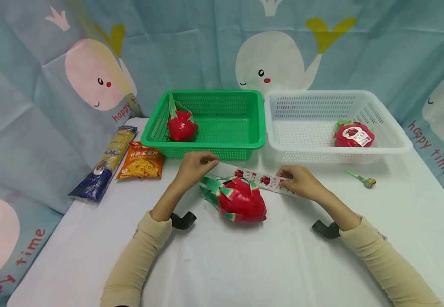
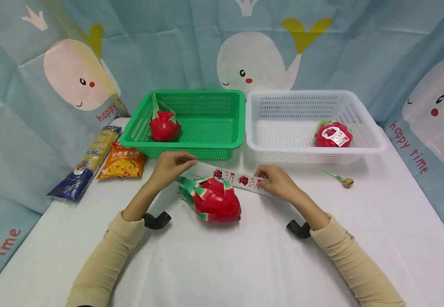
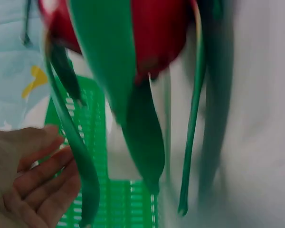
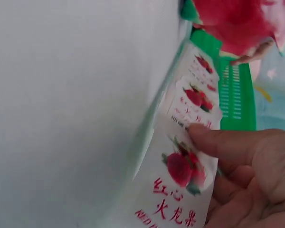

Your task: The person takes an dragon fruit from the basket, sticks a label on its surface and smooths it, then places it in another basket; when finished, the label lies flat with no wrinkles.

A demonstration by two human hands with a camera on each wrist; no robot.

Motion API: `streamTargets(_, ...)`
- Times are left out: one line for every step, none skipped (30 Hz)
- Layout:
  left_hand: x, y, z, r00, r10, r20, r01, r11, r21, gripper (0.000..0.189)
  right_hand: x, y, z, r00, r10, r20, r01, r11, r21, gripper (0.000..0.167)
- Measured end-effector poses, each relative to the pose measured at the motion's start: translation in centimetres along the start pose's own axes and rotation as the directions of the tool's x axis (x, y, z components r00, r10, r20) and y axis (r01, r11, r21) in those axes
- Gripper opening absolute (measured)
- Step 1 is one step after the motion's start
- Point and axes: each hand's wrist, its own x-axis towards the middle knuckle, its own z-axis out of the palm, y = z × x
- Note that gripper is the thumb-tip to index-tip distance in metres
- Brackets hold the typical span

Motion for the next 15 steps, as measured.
streamTargets(0.2, 0.1, 0.0, 1.000, 0.025, 0.004, -0.025, 0.998, 0.065, 0.022, 0.0, 0.0, -0.1, 1.000, -0.016, -0.005, 0.016, 1.000, 0.001, 0.010)
streamTargets(0.3, 0.1, 0.0, 0.999, 0.034, 0.016, -0.035, 0.995, 0.094, 0.023, -0.1, 0.0, -0.2, 0.999, -0.032, -0.006, 0.032, 0.999, 0.005, 0.010)
streamTargets(0.4, 0.0, 0.0, 0.999, 0.034, 0.029, -0.037, 0.994, 0.105, 0.024, -0.1, -0.1, -0.3, 0.999, -0.043, -0.003, 0.044, 0.999, 0.010, 0.010)
streamTargets(0.5, -0.2, -0.1, 0.999, 0.028, 0.046, -0.033, 0.994, 0.103, 0.026, -0.1, -0.1, -0.4, 0.998, -0.056, 0.001, 0.056, 0.998, 0.015, 0.010)
streamTargets(0.6, -0.4, -0.1, 0.998, 0.018, 0.065, -0.024, 0.995, 0.096, 0.027, -0.1, -0.2, -0.4, 0.998, -0.065, 0.005, 0.065, 0.998, 0.023, 0.011)
streamTargets(0.6, -0.5, -0.1, 0.997, 0.012, 0.081, -0.020, 0.995, 0.096, 0.028, -0.1, -0.2, -0.5, 0.998, -0.068, 0.008, 0.068, 0.997, 0.027, 0.011)
streamTargets(0.6, -0.7, -0.1, 0.996, 0.009, 0.093, -0.018, 0.995, 0.098, 0.028, -0.2, -0.3, -0.6, 0.997, -0.071, 0.011, 0.071, 0.997, 0.033, 0.011)
streamTargets(0.7, -0.8, 0.0, 0.995, 0.009, 0.101, -0.019, 0.995, 0.098, 0.027, -0.2, -0.3, -0.7, 0.997, -0.072, 0.010, 0.072, 0.997, 0.034, 0.011)
streamTargets(0.7, -0.9, 0.0, 0.994, 0.012, 0.108, -0.022, 0.995, 0.094, 0.025, -0.3, -0.4, -0.9, 0.998, -0.068, 0.010, 0.068, 0.997, 0.035, 0.011)
streamTargets(0.7, -0.9, 0.1, 0.994, 0.017, 0.110, -0.027, 0.996, 0.088, 0.022, -0.3, -0.4, -1.1, 0.998, -0.061, 0.011, 0.061, 0.998, 0.034, 0.011)
streamTargets(0.8, -0.9, 0.1, 0.994, 0.020, 0.107, -0.029, 0.996, 0.081, 0.019, -0.4, -0.4, -1.3, 0.998, -0.053, 0.016, 0.052, 0.998, 0.036, 0.011)
streamTargets(0.8, -0.9, 0.1, 0.995, 0.025, 0.098, -0.032, 0.997, 0.070, 0.016, -0.5, -0.5, -1.5, 0.999, -0.041, 0.027, 0.039, 0.998, 0.046, 0.012)
streamTargets(0.9, -0.8, 0.1, 0.996, 0.034, 0.086, -0.039, 0.998, 0.056, 0.013, -0.6, -0.5, -1.8, 0.999, -0.028, 0.041, 0.026, 0.998, 0.054, 0.013)
streamTargets(0.9, -0.6, 0.1, 0.996, 0.045, 0.074, -0.048, 0.998, 0.042, 0.012, -0.7, -0.6, -2.0, 0.999, -0.017, 0.051, 0.014, 0.998, 0.060, 0.015)
streamTargets(1.0, -0.3, 0.1, 0.996, 0.059, 0.062, -0.061, 0.998, 0.028, 0.011, -0.7, -0.7, -2.2, 0.998, -0.011, 0.057, 0.007, 0.998, 0.059, 0.017)
